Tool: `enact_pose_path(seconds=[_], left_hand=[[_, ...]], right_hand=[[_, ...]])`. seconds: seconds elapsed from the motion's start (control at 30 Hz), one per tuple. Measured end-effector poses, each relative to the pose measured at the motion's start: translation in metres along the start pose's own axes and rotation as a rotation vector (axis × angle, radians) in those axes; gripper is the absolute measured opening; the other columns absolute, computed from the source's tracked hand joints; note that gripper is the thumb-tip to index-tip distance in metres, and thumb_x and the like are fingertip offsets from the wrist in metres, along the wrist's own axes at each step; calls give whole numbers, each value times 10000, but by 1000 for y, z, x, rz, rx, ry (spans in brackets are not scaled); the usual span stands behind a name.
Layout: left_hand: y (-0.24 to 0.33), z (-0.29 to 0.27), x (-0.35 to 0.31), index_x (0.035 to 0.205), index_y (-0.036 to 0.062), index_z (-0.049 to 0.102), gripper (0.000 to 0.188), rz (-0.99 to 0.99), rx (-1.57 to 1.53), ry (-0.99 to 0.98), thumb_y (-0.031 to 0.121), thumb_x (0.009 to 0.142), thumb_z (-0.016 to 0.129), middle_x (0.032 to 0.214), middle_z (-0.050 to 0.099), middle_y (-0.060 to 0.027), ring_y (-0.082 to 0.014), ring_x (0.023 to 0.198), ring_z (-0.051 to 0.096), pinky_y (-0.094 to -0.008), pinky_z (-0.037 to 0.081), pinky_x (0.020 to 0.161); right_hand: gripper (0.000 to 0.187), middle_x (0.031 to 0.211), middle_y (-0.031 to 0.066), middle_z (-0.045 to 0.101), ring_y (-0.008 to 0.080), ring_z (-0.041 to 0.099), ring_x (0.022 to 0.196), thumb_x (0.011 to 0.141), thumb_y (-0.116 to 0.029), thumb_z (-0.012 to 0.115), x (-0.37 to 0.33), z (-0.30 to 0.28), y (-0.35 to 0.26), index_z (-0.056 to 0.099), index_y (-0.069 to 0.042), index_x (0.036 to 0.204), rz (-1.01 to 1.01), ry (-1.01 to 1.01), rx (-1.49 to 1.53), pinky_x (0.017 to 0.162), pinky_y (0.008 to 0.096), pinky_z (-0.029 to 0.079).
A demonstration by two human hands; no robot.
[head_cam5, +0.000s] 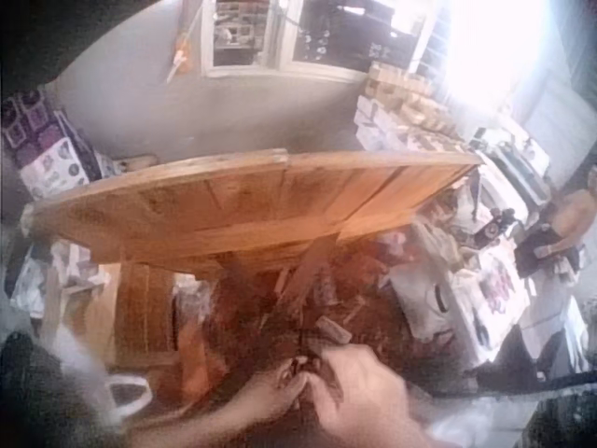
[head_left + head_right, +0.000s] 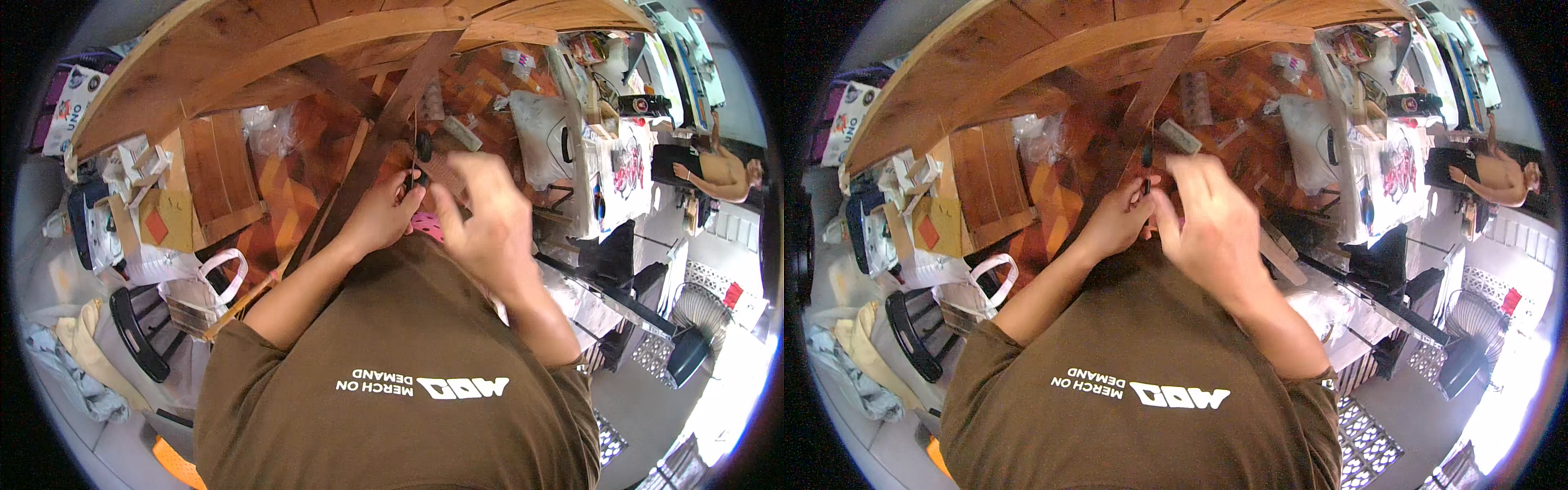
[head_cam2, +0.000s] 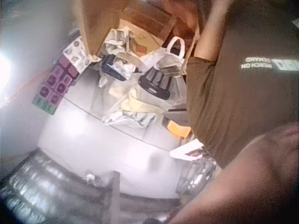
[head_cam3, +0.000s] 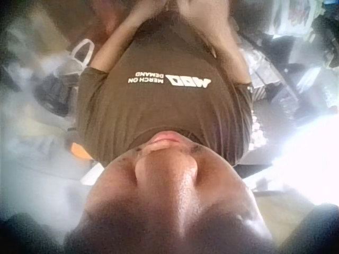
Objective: The person assembles a wooden chair by positioning wooden slats and securing them with a power drill. They also use pliers to remove nails from the wooden frame and handle various tools and parts during the process.
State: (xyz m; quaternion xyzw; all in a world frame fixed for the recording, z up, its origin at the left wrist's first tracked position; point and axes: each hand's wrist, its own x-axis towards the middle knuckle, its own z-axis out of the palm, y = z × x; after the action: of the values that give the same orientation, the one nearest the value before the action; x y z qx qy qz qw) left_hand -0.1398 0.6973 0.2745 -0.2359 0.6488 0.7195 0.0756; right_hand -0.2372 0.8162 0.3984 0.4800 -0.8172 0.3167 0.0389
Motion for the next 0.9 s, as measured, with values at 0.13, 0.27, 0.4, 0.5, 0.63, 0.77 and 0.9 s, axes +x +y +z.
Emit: enact_pose_path(seconds=[0.13, 0.27, 0.4, 0.5, 0.63, 0.77, 0.9], left_hand=[[2, 4, -2, 1311, -18, 483, 527, 37, 67, -12, 324, 929, 600, 894, 667, -179, -291, 718, 673, -420, 506, 690], [17, 13, -5, 1371, -56, 410, 604, 185, 266, 92, 217, 857, 571, 1029, 651, -307, -476, 975, 626, -506, 480, 867], [26, 6, -9, 1369, -94, 397, 595, 102, 333, 78, 170, 847, 502, 1081, 620, -349, -503, 998, 605, -520, 466, 905], [8, 3, 0, 1370, -101, 399, 602, 144, 331, 95, 177, 847, 507, 1113, 612, -355, -499, 1042, 599, -510, 469, 920], [9, -5, 2, 1363, -74, 441, 569, 191, 345, 134, 172, 853, 499, 1152, 613, -343, -481, 1101, 591, -495, 471, 950], [22, -47, 3, 1337, -1, 529, 525, 116, 302, 89, 241, 876, 597, 1142, 649, -283, -386, 1050, 647, -430, 505, 908], [42, -58, 2, 1264, 28, 595, 478, 113, 393, 162, 305, 883, 671, 1005, 687, -254, -349, 945, 683, -401, 524, 845]], right_hand=[[524, 935, 141, 652, 323, 658, 779, 837, -226, 729, 36, -11, -11, 569, -88, 1317, -76, -278, -202, 675, 398, 534], [413, 907, 107, 609, 299, 651, 726, 826, -234, 728, 47, -3, -17, 639, -101, 1206, -108, -291, -431, 632, 398, 526], [223, 929, 61, 605, 272, 601, 1010, 750, -240, 732, 64, -3, -21, 683, -73, 890, -271, -316, -681, 835, 428, 493], [224, 1040, 39, 646, 282, 570, 1082, 736, -256, 744, 72, -9, -8, 689, -89, 874, -494, -296, -545, 958, 476, 419], [196, 1012, 33, 665, 281, 570, 1097, 756, -252, 738, 67, -3, 17, 678, -90, 851, -511, -318, -439, 1014, 497, 380], [176, 959, 28, 675, 274, 567, 1107, 784, -235, 724, 63, -5, 18, 668, -83, 852, -507, -354, -487, 1038, 507, 362], [190, 1001, 42, 671, 289, 563, 1122, 787, -235, 721, 59, 3, 10, 661, -64, 846, -502, -248, -512, 1044, 500, 366]])
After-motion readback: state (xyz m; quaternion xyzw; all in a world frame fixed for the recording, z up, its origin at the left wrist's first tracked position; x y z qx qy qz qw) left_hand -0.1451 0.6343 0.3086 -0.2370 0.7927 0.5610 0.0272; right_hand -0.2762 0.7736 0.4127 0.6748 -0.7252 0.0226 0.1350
